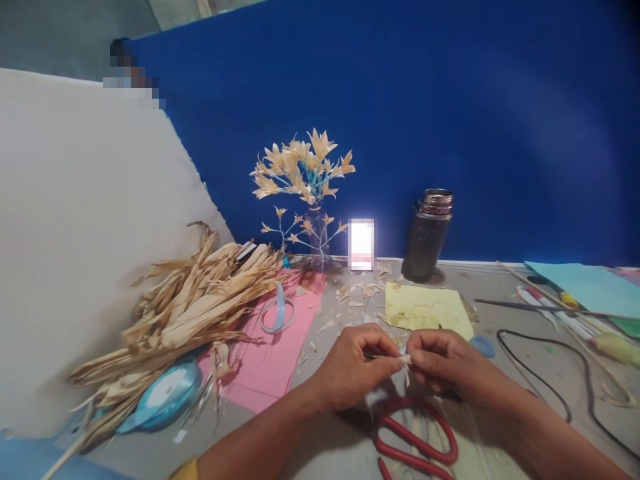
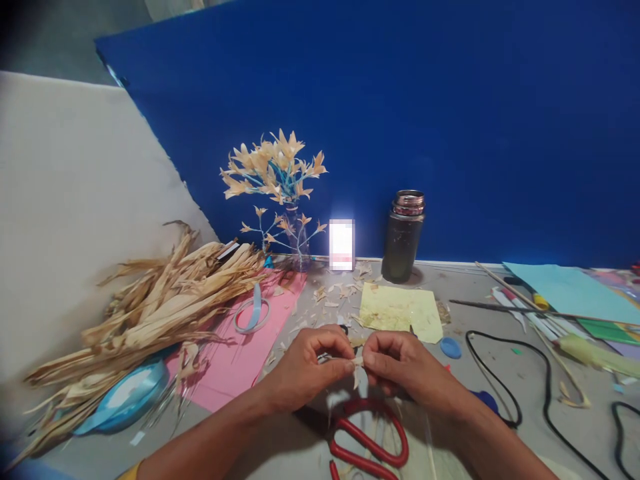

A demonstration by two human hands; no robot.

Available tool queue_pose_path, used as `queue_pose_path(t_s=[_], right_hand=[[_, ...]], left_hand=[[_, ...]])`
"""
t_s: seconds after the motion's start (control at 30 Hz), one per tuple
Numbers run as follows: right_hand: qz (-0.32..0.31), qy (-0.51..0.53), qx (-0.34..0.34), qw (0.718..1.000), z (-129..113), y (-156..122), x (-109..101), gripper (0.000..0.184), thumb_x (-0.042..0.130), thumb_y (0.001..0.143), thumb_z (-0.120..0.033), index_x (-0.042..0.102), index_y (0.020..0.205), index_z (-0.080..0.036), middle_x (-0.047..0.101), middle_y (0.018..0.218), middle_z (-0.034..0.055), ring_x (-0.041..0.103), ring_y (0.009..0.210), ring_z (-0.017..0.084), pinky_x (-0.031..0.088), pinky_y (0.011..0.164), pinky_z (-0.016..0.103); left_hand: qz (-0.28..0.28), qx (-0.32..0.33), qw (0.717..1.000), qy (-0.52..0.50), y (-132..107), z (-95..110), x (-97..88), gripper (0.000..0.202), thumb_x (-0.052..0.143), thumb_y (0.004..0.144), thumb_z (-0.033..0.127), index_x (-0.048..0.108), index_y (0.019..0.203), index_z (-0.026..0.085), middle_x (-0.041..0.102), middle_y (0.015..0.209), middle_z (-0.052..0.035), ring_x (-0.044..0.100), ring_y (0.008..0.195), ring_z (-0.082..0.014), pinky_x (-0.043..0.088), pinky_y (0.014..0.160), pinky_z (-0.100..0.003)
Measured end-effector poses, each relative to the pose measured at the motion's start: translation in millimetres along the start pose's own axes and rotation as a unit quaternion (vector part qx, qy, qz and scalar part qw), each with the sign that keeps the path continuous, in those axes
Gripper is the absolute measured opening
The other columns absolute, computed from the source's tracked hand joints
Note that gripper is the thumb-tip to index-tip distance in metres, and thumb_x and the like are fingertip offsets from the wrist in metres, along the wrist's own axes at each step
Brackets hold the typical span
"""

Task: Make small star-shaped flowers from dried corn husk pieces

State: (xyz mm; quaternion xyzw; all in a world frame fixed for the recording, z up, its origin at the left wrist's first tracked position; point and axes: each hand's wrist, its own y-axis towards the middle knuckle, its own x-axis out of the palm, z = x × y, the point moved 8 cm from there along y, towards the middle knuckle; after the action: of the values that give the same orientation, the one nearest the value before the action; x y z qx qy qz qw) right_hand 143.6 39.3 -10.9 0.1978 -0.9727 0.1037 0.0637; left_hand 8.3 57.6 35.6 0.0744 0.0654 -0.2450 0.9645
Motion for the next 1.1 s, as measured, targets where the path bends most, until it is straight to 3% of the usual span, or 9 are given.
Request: queue_pose_path(t_s=[0.17,0.33,0.43,0.57,0.67,0.77,0.9,1.0,1.1], right_hand=[[0.113,-0.011,-0.054,0.992,-8.9,3.6,-18.3,0.044,0.073,0.082,-0.058,0.062,0.070,-0.017,0.054,0.058,-0.0034,0.035,0.047,0.007,0.019,0.046,0.022],[0.133,-0.077,-0.066,0.986,-7.7,8.5,-20.7,0.045,0.068,0.083,-0.062,0.063,0.073,-0.019,0.054,0.058,-0.0040,0.037,0.047,0.007,0.024,0.047,0.022],[0.127,-0.094,-0.064,0.985,-7.1,9.4,-18.6,0.044,0.065,0.084,-0.062,0.062,0.074,-0.019,0.058,0.064,-0.0020,0.040,0.048,0.008,0.027,0.048,0.022],[0.131,-0.091,-0.048,0.986,-7.7,5.6,-17.5,0.040,0.056,0.088,-0.053,0.052,0.064,-0.021,0.046,0.054,-0.0049,0.035,0.047,0.009,0.025,0.047,0.023],[0.160,-0.102,-0.094,0.977,-17.1,0.0,-18.3,0.042,0.050,0.092,-0.048,0.045,0.060,-0.022,0.042,0.053,-0.0052,0.032,0.048,0.011,0.027,0.049,0.025],[0.174,-0.118,-0.116,0.971,-20.2,-2.4,-17.5,0.052,0.045,0.095,-0.056,0.041,0.055,-0.023,0.040,0.051,-0.0050,0.032,0.050,0.012,0.030,0.051,0.026],[0.179,-0.161,-0.095,0.966,-15.5,-0.3,-19.1,0.056,0.047,0.092,-0.065,0.054,0.060,-0.021,0.043,0.048,-0.0050,0.034,0.048,0.011,0.029,0.051,0.026],[0.171,-0.200,-0.084,0.961,-13.4,2.1,-19.8,0.050,0.055,0.089,-0.063,0.070,0.073,-0.019,0.045,0.046,-0.0053,0.036,0.047,0.011,0.029,0.050,0.026],[0.173,-0.183,-0.095,0.963,-14.4,1.4,-20.2,0.041,0.067,0.082,-0.059,0.073,0.076,-0.018,0.055,0.054,-0.0025,0.038,0.046,0.010,0.028,0.048,0.025]], left_hand=[[0.070,-0.120,0.961,-0.239,2.1,-30.3,-3.4,0.025,0.089,0.058,0.031,0.073,0.067,0.015,0.065,0.059,-0.0015,0.056,0.057,-0.0118,0.041,0.062,-0.025],[0.103,-0.162,0.912,-0.364,2.9,-44.9,-2.0,0.042,0.098,0.044,0.036,0.071,0.065,0.012,0.064,0.059,-0.0004,0.054,0.049,-0.0085,0.041,0.054,-0.023],[0.112,-0.159,0.909,-0.368,4.9,-47.6,-3.9,0.043,0.098,0.043,0.037,0.072,0.065,0.011,0.065,0.059,-0.0015,0.052,0.048,-0.0078,0.041,0.051,-0.022],[0.127,-0.149,0.918,-0.346,5.9,-47.4,-7.9,0.044,0.098,0.046,0.037,0.074,0.070,0.009,0.067,0.061,-0.0029,0.052,0.048,-0.0067,0.041,0.051,-0.021],[0.124,-0.141,0.923,-0.335,5.4,-45.8,-8.7,0.044,0.096,0.049,0.040,0.073,0.070,0.008,0.069,0.064,-0.0045,0.052,0.048,-0.0061,0.041,0.051,-0.020],[0.122,-0.145,0.920,-0.343,4.5,-46.9,-8.2,0.042,0.095,0.050,0.041,0.070,0.065,0.010,0.070,0.068,-0.0057,0.053,0.047,-0.0062,0.041,0.051,-0.020],[0.121,-0.140,0.922,-0.340,5.0,-47.8,-8.4,0.041,0.094,0.051,0.040,0.069,0.065,0.011,0.070,0.067,-0.0046,0.053,0.047,-0.0066,0.041,0.051,-0.022],[0.123,-0.126,0.933,-0.313,6.1,-46.8,-9.9,0.041,0.093,0.055,0.042,0.072,0.069,0.010,0.068,0.066,-0.0040,0.051,0.047,-0.0064,0.041,0.051,-0.022],[0.135,-0.126,0.939,-0.289,5.8,-47.3,-11.9,0.041,0.093,0.054,0.041,0.073,0.072,0.010,0.068,0.064,-0.0038,0.051,0.047,-0.0065,0.040,0.051,-0.022]])
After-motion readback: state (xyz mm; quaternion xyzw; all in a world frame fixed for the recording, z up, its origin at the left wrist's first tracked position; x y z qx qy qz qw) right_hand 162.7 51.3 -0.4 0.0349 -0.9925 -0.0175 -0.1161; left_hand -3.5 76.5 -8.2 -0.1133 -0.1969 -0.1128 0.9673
